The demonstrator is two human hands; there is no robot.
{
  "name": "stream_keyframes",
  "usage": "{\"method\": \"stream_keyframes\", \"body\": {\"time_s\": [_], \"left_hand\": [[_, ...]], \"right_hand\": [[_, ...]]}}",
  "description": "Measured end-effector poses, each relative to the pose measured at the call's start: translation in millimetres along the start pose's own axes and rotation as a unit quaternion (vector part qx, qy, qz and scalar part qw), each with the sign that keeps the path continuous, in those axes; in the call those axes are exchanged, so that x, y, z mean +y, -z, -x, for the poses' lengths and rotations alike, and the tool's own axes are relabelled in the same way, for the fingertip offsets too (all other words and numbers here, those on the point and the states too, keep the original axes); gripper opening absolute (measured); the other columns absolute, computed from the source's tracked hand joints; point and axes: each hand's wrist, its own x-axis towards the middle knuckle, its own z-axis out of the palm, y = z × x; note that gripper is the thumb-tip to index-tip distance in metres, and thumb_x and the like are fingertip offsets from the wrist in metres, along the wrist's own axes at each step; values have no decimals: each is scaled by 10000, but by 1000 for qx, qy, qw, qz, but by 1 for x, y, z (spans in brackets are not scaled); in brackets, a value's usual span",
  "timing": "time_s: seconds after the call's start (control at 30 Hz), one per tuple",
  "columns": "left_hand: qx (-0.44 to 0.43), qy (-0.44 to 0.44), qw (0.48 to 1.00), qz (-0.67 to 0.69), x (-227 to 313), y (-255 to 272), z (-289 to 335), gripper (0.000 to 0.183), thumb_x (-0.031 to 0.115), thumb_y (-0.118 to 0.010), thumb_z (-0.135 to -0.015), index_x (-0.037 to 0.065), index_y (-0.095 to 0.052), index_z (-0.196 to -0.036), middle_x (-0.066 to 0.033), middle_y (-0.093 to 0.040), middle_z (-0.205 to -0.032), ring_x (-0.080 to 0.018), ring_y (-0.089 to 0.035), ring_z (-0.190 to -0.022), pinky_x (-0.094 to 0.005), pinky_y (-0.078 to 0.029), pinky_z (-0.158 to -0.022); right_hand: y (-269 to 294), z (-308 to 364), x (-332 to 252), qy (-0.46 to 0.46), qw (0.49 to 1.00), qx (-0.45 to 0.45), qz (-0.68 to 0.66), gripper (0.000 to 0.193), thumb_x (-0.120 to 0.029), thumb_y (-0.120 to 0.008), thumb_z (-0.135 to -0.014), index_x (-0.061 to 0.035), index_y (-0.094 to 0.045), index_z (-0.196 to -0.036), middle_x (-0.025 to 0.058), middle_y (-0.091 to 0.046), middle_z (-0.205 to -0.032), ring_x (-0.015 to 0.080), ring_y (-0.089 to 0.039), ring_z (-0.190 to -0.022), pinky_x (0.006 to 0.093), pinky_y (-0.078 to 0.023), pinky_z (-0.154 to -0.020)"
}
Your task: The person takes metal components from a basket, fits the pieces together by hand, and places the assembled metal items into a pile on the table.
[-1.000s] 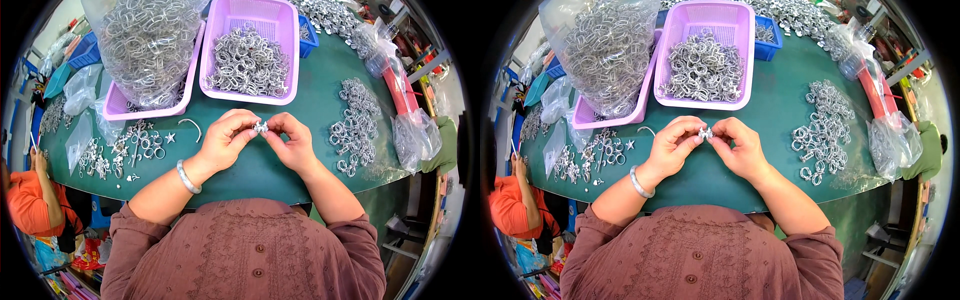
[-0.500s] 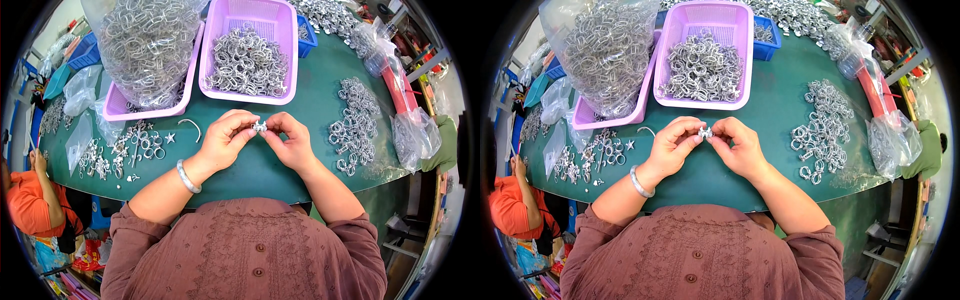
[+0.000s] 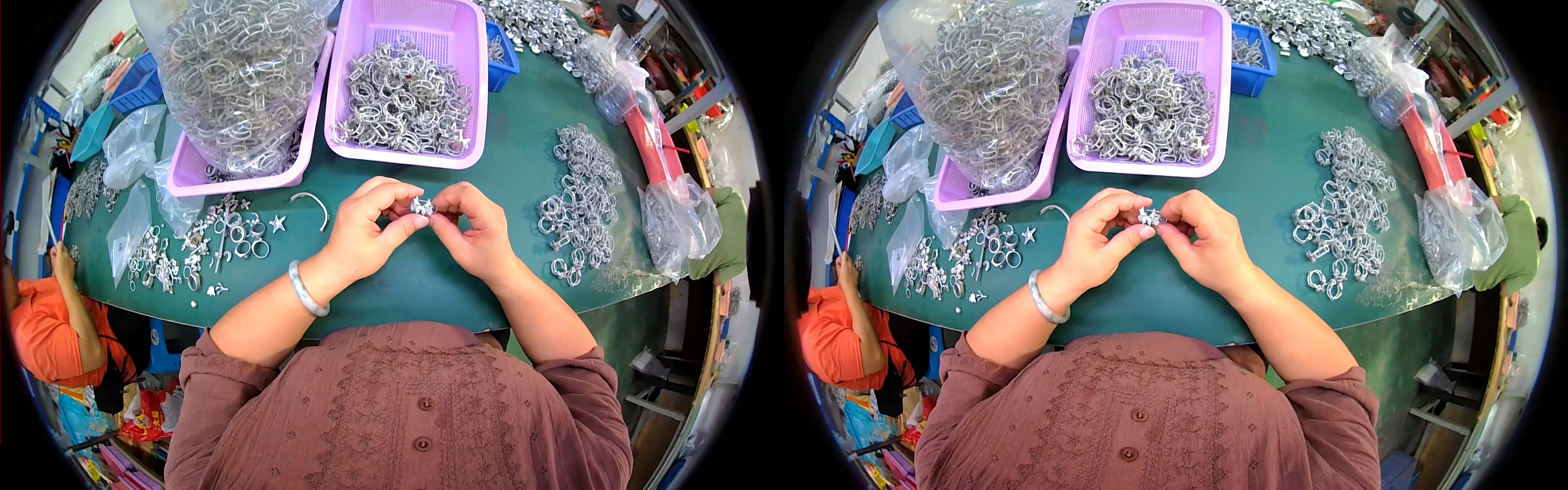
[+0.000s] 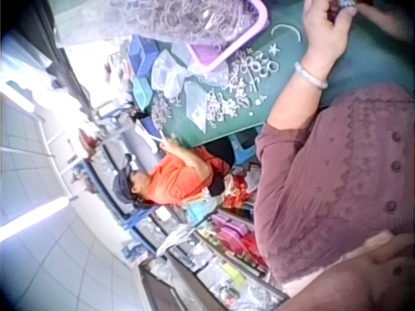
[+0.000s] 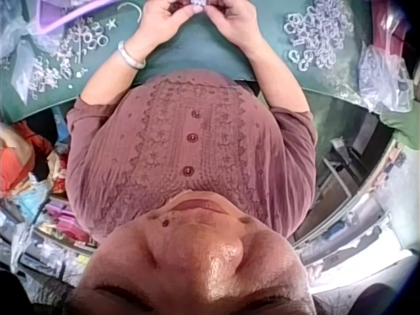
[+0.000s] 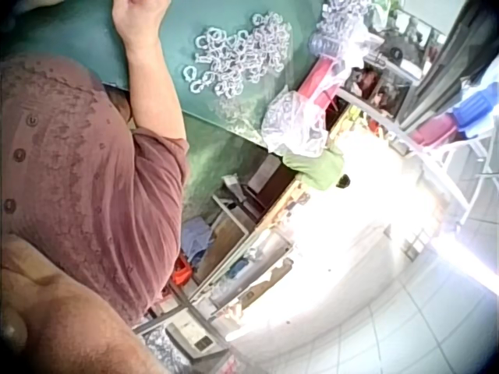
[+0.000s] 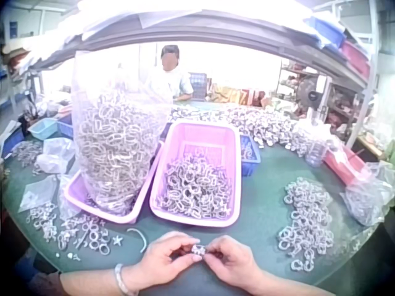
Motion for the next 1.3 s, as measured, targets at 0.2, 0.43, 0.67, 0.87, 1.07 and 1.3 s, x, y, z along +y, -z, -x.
{"method": "stream_keyframes", "body": {"time_s": [0.2,0.43,0.67,0.87,1.07,1.3], "left_hand": [[14,51,984,169,-8,-3,1,245,20,-585,-787,6,-535,-1026,-35,-543,-880,-101,-532,-764,-226,-460,-685],[1,138,946,293,-6,0,-1,243,69,-548,-829,-4,-525,-1059,-64,-585,-896,-123,-564,-761,-246,-475,-709],[-15,161,937,310,-3,-1,-2,292,97,-521,-850,-4,-498,-1123,-84,-586,-946,-136,-569,-792,-258,-476,-735],[-21,174,944,280,-6,3,-2,274,69,-545,-830,-2,-509,-1093,-67,-582,-923,-119,-556,-776,-242,-468,-709],[-21,150,942,299,-7,0,-3,282,22,-568,-800,11,-519,-1078,-46,-574,-927,-102,-542,-797,-234,-461,-714],[-28,101,956,275,-6,-1,-2,310,7,-572,-791,20,-512,-1095,-42,-572,-936,-105,-540,-828,-233,-456,-746]], "right_hand": [[-1,1,4,-38,999,-6,-37,180,37,-625,-700,-15,-526,-840,24,-516,-732,75,-501,-579,201,-403,-483],[2,0,4,-26,999,-23,-27,159,27,-629,-703,-9,-545,-833,35,-530,-766,79,-502,-594,204,-403,-489],[3,-2,0,0,1000,-9,-21,138,38,-624,-703,-2,-550,-813,50,-534,-775,96,-508,-593,212,-408,-489],[4,-4,-2,17,1000,-11,7,135,46,-623,-698,-7,-553,-801,55,-538,-771,103,-511,-592,217,-409,-490],[-1,1,3,-57,996,7,-67,248,54,-619,-690,-14,-525,-910,37,-547,-777,94,-518,-609,211,-417,-508],[1,1,6,-62,995,-24,-72,280,60,-606,-692,-17,-513,-944,47,-543,-837,94,-524,-627,213,-422,-522]]}}
